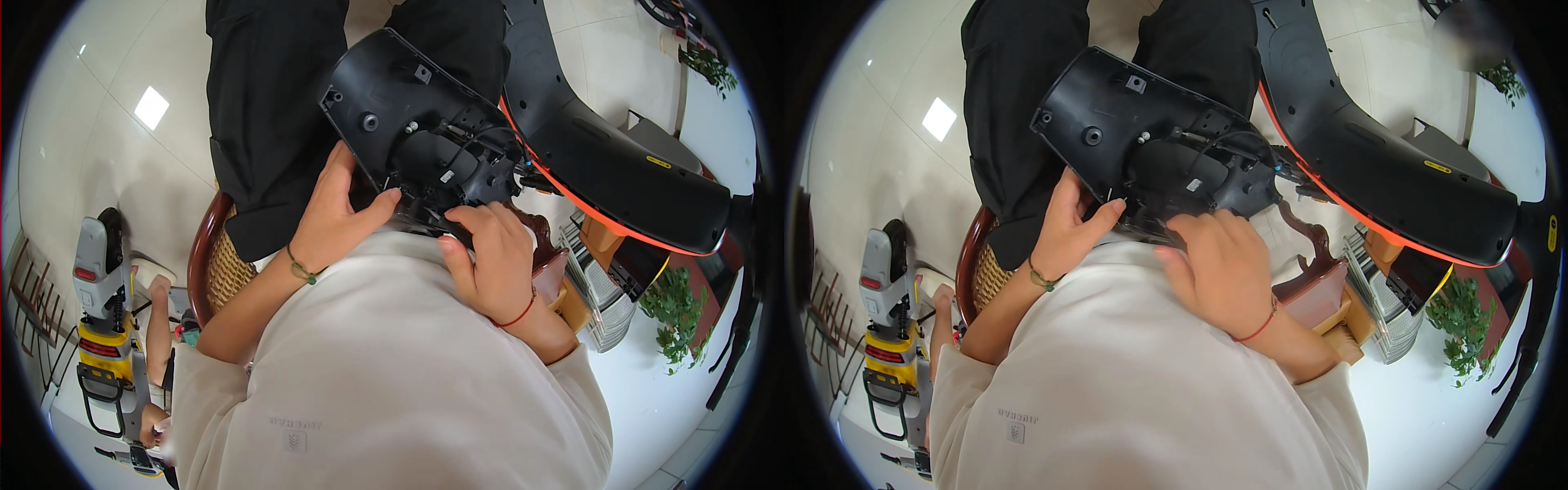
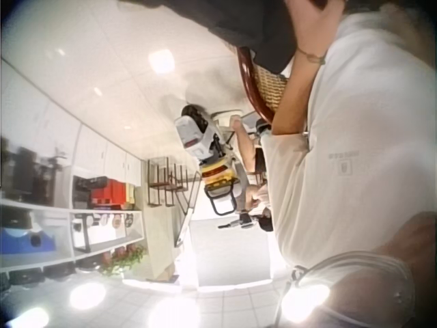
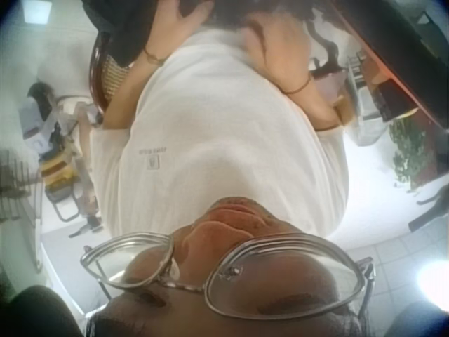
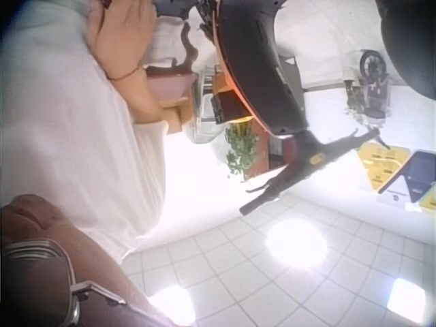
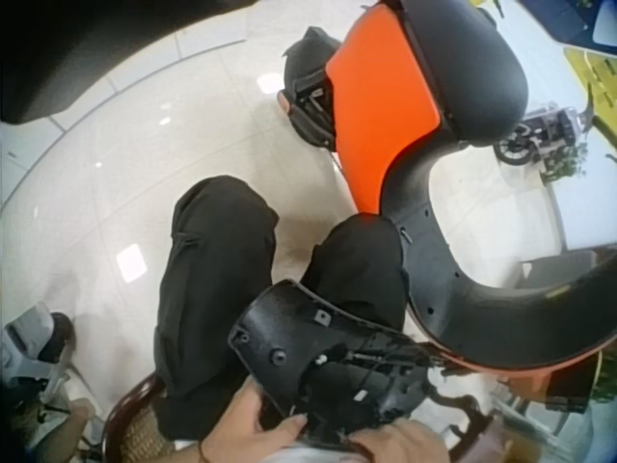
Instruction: Assembling and securing internal components of a scooter's instrument panel housing using a screwdriver.
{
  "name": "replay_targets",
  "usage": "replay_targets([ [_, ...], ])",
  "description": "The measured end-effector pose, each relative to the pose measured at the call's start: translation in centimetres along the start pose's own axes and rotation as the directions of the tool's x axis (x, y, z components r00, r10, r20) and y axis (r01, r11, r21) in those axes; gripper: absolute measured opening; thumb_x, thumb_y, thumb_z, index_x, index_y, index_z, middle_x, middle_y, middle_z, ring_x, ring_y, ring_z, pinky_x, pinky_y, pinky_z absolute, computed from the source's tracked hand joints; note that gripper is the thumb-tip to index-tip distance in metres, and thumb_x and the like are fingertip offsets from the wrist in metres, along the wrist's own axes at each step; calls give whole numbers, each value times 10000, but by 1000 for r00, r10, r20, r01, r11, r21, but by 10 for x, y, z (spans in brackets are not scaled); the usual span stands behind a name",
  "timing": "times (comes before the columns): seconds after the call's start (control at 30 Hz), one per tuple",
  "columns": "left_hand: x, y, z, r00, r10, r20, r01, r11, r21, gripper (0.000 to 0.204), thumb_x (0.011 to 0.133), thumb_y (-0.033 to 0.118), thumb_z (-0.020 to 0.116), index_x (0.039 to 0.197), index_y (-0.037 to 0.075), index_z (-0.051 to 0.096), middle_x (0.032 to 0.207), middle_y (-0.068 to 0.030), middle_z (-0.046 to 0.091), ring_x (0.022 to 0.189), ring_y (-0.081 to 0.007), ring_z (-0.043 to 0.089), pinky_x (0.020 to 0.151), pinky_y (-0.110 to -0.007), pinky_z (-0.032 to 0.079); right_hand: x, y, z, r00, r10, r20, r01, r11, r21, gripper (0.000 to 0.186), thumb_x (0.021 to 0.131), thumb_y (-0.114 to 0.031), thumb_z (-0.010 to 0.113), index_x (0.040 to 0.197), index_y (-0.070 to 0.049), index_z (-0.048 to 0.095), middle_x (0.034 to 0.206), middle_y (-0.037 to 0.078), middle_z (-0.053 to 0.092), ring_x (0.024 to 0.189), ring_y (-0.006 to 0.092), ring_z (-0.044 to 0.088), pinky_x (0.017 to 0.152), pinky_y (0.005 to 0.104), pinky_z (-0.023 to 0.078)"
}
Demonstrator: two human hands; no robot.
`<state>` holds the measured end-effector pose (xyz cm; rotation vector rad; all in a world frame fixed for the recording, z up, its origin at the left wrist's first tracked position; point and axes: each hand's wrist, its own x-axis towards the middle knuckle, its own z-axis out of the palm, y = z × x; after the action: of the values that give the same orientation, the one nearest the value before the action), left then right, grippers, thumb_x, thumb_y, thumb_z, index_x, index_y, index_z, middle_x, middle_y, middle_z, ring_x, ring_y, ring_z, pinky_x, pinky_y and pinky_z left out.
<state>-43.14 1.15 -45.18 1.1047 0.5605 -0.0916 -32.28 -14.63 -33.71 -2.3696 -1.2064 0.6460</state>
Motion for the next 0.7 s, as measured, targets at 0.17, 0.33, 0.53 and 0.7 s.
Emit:
replay_targets([
  [0.17,-2,-9,-3,998,-13,-62,10,999,-53,532,810,118,712,1275,-37,505,1222,-188,558,1163,-291,537,1024,-370,406,7,-2,2,997,-3,79,5,1000,-23,241,788,-32,687,1006,-35,584,874,122,591,758,323,538,694,421,422],
  [0.33,5,3,-1,992,124,-5,-122,984,130,557,838,162,729,1279,-58,470,1160,-172,497,1014,-237,570,825,-325,515,6,-6,-5,999,20,34,-18,999,-45,222,854,-49,674,1055,-21,584,888,154,605,725,363,549,651,446,429],
  [0.53,6,10,-3,1000,17,6,-17,995,97,565,834,129,700,1325,-28,468,1214,-165,523,1182,-262,518,1028,-360,403,6,1,-1,994,62,90,-57,997,-56,235,859,-70,679,1071,-21,592,846,141,605,719,342,558,631,426,430],
  [0.7,3,-1,-2,995,98,-18,-97,992,84,532,842,136,708,1278,-58,473,1185,-169,490,1012,-231,566,839,-325,510,7,-7,-1,998,51,33,-48,995,-91,275,821,-31,689,1076,-39,587,826,123,590,708,321,548,629,425,417],
])
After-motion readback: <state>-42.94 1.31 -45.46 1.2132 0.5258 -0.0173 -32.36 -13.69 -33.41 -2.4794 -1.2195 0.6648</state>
